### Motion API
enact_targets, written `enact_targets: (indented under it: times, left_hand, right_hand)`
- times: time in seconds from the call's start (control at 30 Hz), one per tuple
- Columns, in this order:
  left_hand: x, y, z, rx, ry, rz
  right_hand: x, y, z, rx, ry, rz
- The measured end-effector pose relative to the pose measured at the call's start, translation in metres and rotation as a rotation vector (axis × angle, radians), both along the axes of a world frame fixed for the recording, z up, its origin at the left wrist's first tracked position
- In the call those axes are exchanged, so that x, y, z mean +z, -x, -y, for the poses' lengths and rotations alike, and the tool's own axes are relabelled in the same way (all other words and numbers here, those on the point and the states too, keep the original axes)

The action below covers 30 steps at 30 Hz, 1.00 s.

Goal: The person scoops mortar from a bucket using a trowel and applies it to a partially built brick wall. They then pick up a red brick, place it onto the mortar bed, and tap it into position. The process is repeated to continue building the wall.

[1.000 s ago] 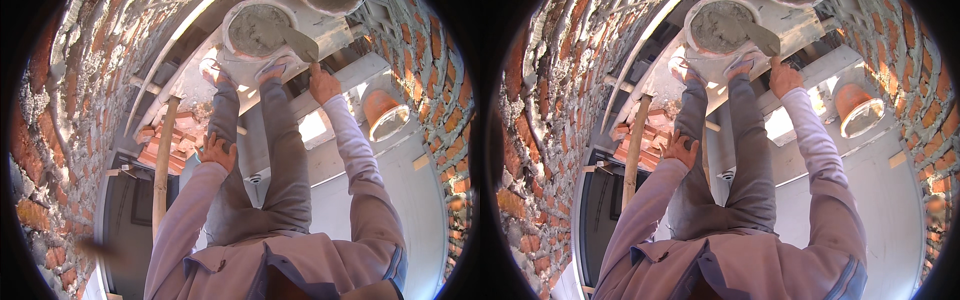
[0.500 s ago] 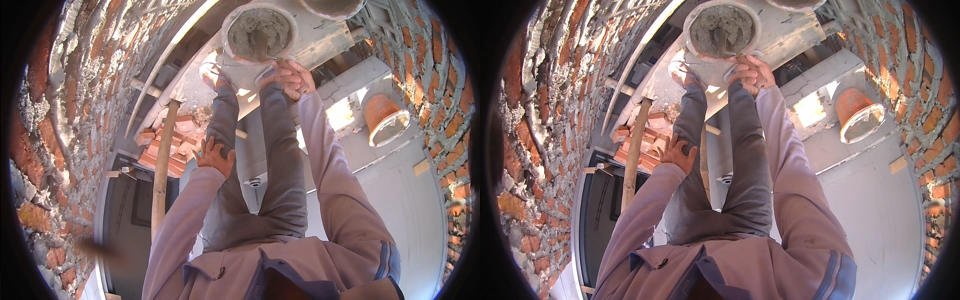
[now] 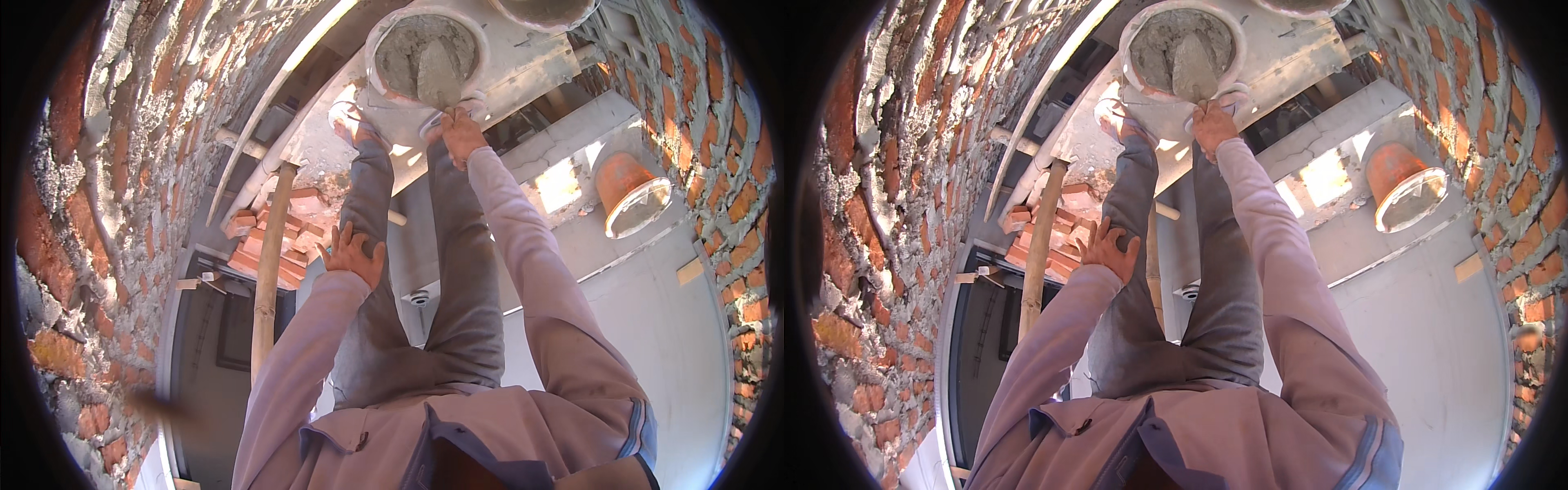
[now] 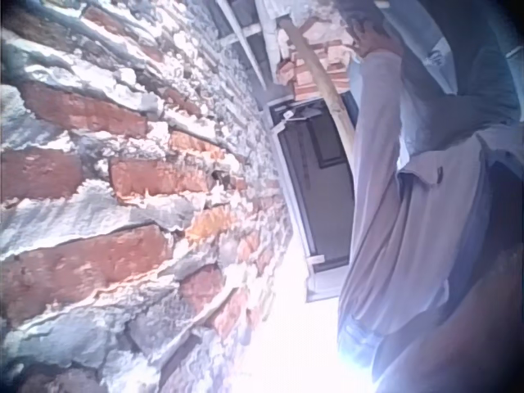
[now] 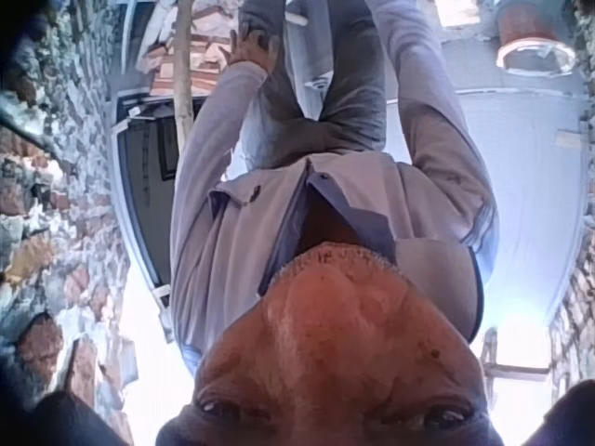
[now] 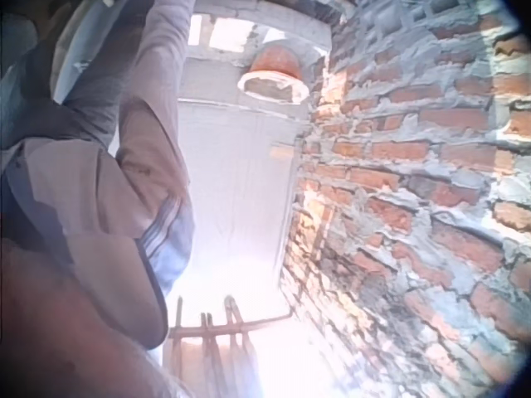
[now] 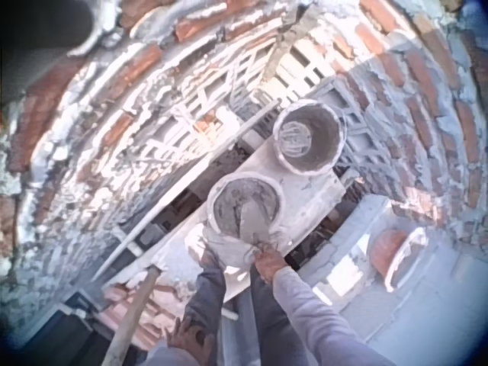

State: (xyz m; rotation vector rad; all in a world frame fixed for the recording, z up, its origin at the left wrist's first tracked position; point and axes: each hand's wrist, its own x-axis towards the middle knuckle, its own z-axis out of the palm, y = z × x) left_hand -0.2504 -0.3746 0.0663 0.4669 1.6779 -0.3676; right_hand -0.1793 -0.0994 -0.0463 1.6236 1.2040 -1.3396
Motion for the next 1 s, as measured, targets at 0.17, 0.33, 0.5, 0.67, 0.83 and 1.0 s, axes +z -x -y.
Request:
enact_targets:
  times: [0.17, 0.33, 0.5, 0.67, 0.83, 1.0]
  left_hand:
    - [-0.001, -0.001, -0.003, -0.005, 0.047, 0.027]
    - [0.002, 0.000, -0.003, -0.021, 0.037, 0.016]
    - [-0.005, 0.012, -0.001, -0.032, 0.004, 0.000]
    - [0.002, 0.014, 0.011, -0.046, 0.042, 0.027]
    - [0.002, 0.014, 0.008, -0.052, 0.079, 0.062]
    - [0.003, 0.002, 0.004, -0.046, 0.075, 0.050]
  right_hand:
    - [0.010, -0.026, -0.025, 0.338, 0.056, -0.075]
    - [0.015, -0.026, -0.018, 0.486, -0.152, -0.221]
    - [-0.082, -0.073, -0.006, 0.803, -0.279, -0.077]
    - [0.016, -0.055, -0.010, 0.730, -0.275, 0.029]
    - [-0.025, -0.065, 0.015, 0.646, -0.438, 0.088]
    - [-0.078, -0.058, 0.027, 0.478, -0.284, 0.117]
